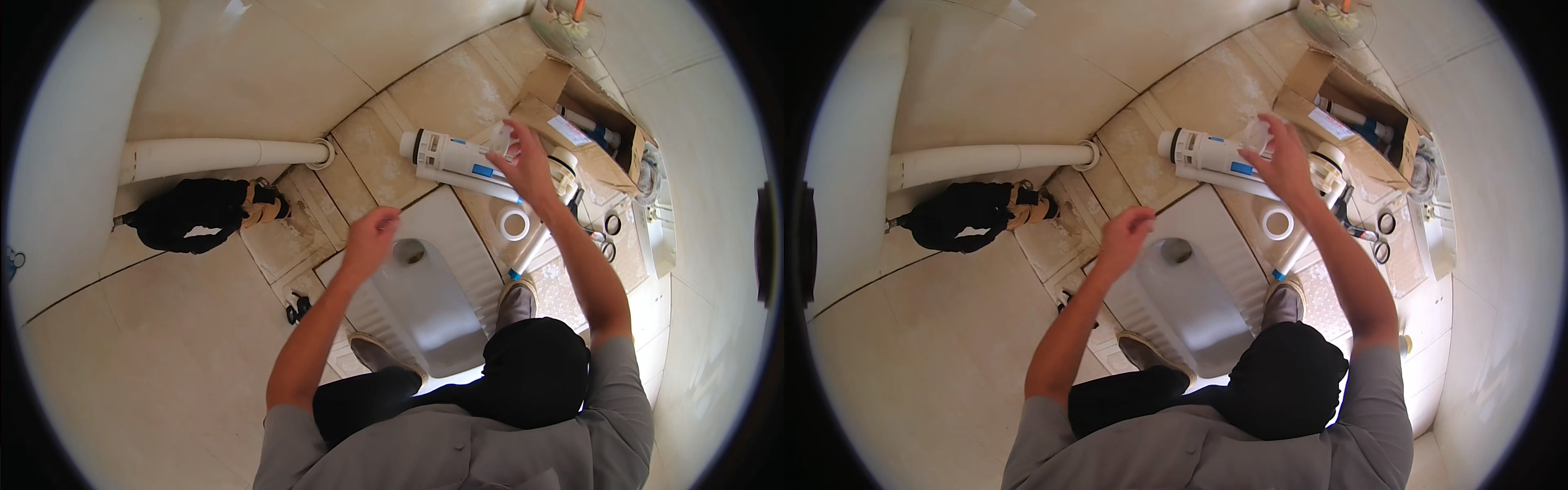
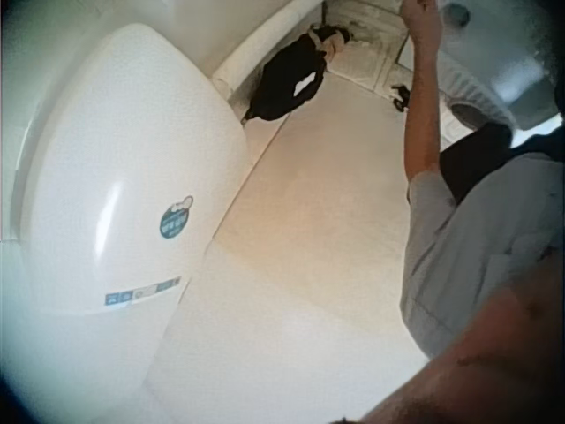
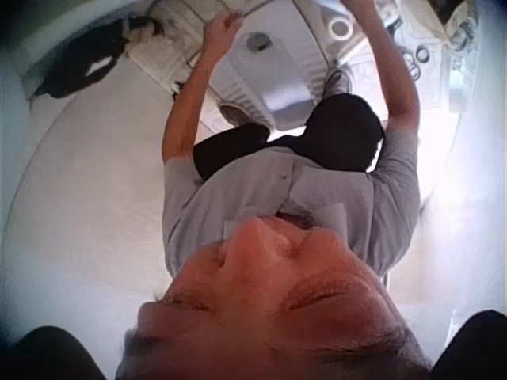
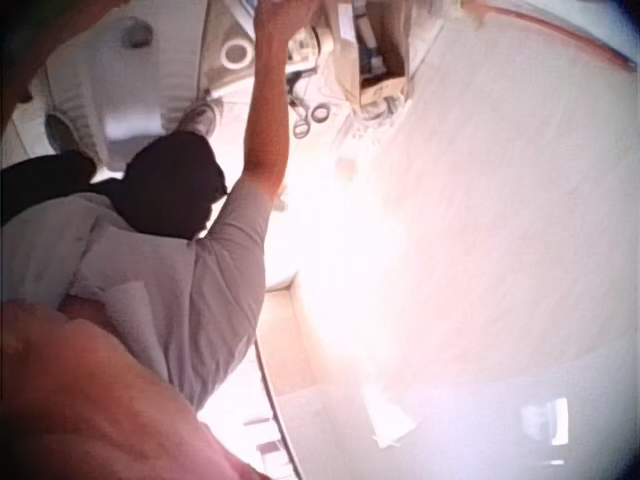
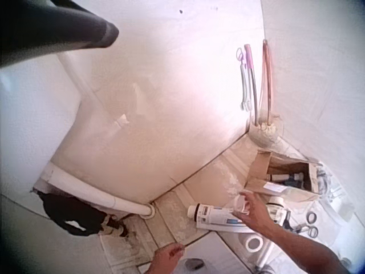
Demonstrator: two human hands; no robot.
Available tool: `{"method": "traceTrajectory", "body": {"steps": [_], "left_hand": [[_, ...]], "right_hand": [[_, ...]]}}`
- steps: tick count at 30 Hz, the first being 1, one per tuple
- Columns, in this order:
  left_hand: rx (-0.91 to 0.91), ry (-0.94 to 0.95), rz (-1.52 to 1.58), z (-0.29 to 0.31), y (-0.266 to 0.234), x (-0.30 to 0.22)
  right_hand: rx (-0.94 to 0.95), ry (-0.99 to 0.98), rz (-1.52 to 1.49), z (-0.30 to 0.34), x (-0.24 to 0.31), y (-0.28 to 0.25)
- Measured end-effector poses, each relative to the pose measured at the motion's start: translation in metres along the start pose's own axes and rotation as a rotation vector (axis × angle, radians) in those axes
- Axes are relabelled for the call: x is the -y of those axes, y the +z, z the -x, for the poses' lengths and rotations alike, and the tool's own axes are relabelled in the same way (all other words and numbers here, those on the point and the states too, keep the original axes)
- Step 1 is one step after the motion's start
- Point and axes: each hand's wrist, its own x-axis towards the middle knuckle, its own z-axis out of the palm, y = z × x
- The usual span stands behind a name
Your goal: The person assembles and installs replacement components for a squat toilet tank system, handling a white flush pipe and various internal tank mechanisms by hand.
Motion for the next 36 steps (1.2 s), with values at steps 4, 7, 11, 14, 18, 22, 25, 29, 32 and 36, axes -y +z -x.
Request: {"method": "traceTrajectory", "body": {"steps": [4, 7, 11, 14, 18, 22, 25, 29, 32, 36], "left_hand": [[-0.119, -0.186, 0.127, -0.036, -0.064, 0.043], [-0.29, -0.358, 0.374, -0.054, -0.096, 0.072], [-0.381, -0.463, 0.707, -0.107, -0.116, 0.111], [-0.459, -0.479, 0.719, -0.133, -0.116, 0.118], [-0.57, -0.482, 0.692, -0.155, -0.117, 0.124], [-0.544, -0.407, 0.561, -0.158, -0.108, 0.126], [-0.516, -0.391, 0.474, -0.151, -0.125, 0.128], [-0.564, -0.387, 0.481, -0.161, -0.118, 0.125], [-0.553, -0.366, 0.424, -0.171, -0.108, 0.101], [-0.61, -0.359, 0.429, -0.153, -0.123, 0.114]], "right_hand": [[0.098, -0.007, 0.343, -0.06, -0.03, 0.017], [0.233, 0.056, 0.511, -0.072, -0.026, 0.04], [0.172, -0.09, 0.698, -0.08, 0.003, 0.057], [0.27, -0.362, 0.631, -0.091, 0.064, 0.073], [0.625, -0.397, 0.38, -0.1, 0.131, 0.123], [0.661, -0.238, 0.393, -0.101, 0.146, 0.164], [0.769, -0.133, 0.381, -0.097, 0.16, 0.198], [0.855, 0.091, 0.255, -0.098, 0.146, 0.247], [0.683, 0.157, 0.099, -0.099, 0.108, 0.283], [0.55, 0.186, 0.004, -0.074, 0.1, 0.314]]}}
